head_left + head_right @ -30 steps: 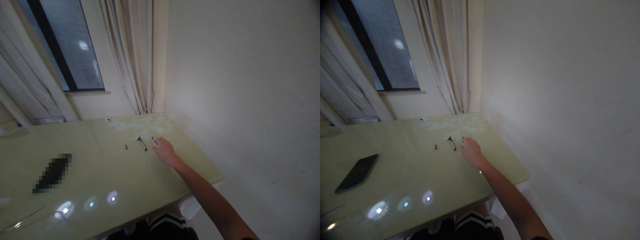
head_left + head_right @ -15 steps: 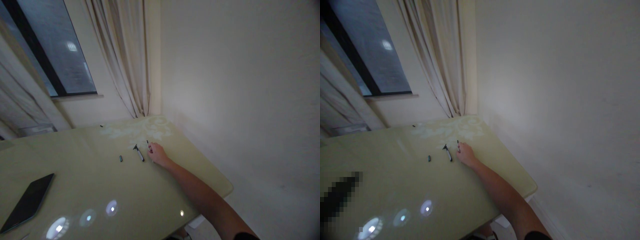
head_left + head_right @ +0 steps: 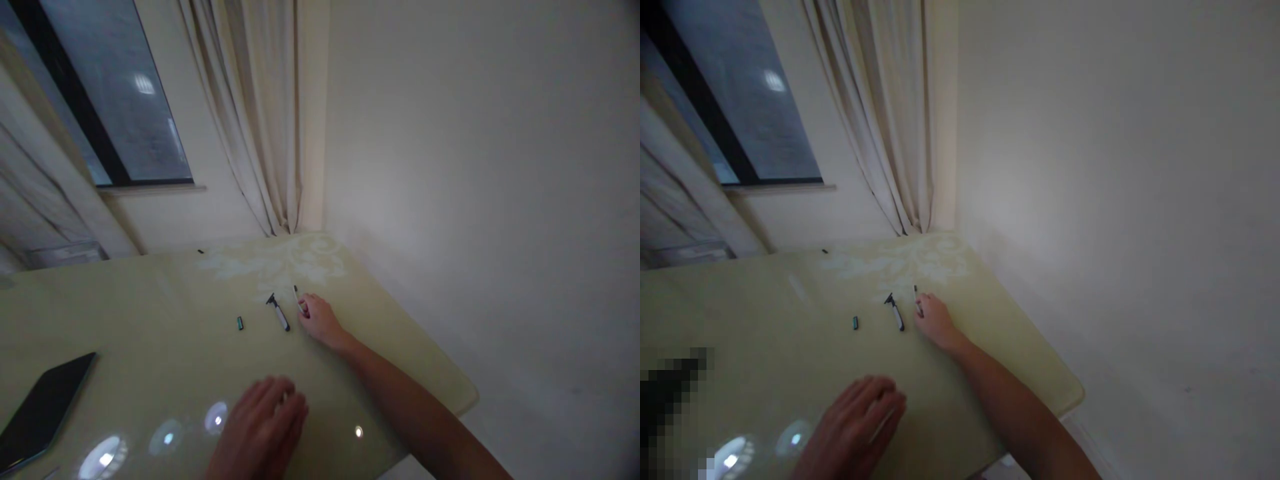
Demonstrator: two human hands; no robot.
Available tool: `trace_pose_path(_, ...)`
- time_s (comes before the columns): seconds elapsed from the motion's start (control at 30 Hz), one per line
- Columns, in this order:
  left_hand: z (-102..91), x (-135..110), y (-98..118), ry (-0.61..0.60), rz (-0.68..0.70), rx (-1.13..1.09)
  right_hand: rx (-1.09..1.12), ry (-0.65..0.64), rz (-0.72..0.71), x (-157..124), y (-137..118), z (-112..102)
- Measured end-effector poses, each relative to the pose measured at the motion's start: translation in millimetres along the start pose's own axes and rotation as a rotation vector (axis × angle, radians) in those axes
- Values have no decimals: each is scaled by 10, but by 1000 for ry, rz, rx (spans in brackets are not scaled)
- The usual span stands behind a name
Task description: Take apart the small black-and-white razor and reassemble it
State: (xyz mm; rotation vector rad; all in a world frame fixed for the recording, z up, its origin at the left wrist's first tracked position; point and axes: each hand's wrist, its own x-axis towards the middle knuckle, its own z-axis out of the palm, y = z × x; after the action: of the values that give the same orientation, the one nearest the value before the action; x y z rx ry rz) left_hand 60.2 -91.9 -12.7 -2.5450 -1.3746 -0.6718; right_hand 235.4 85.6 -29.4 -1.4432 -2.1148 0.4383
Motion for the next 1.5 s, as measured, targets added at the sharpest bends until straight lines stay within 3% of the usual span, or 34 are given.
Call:
trace_pose_path(0.1,228,586,-274,-87,-164,64,1,-23,-21,-44,-26,-49)
trace_pose_path(0.2,461,895,-535,-122,-263,66,0,-53,-30,-59,-50,-66)
trace_pose_path(0.37,628,767,-776,-105,-255,20,-63,-103,-38,-86,-96,-58)
trace_pose_path(0.53,555,642,-895,-100,-355,83,-160,-148,-35,-138,-161,-59)
trace_pose_path(0.7,521,648,-1032,-84,-508,124,-241,-150,81,-133,-205,-86)
trace_pose_path(1.0,443,618,-1302,-153,-601,196,-231,-182,74,-131,-199,-133)
trace_pose_path(1.17,381,628,-1332,-173,-668,206,-237,-164,84,-159,-244,-104)
trace_pose_path(1.33,301,638,-1239,-271,-755,171,-287,-159,134,-111,-235,-95)
trace_pose_path(1.5,309,821,-916,-236,-697,89,-331,-49,278,10,127,-479)
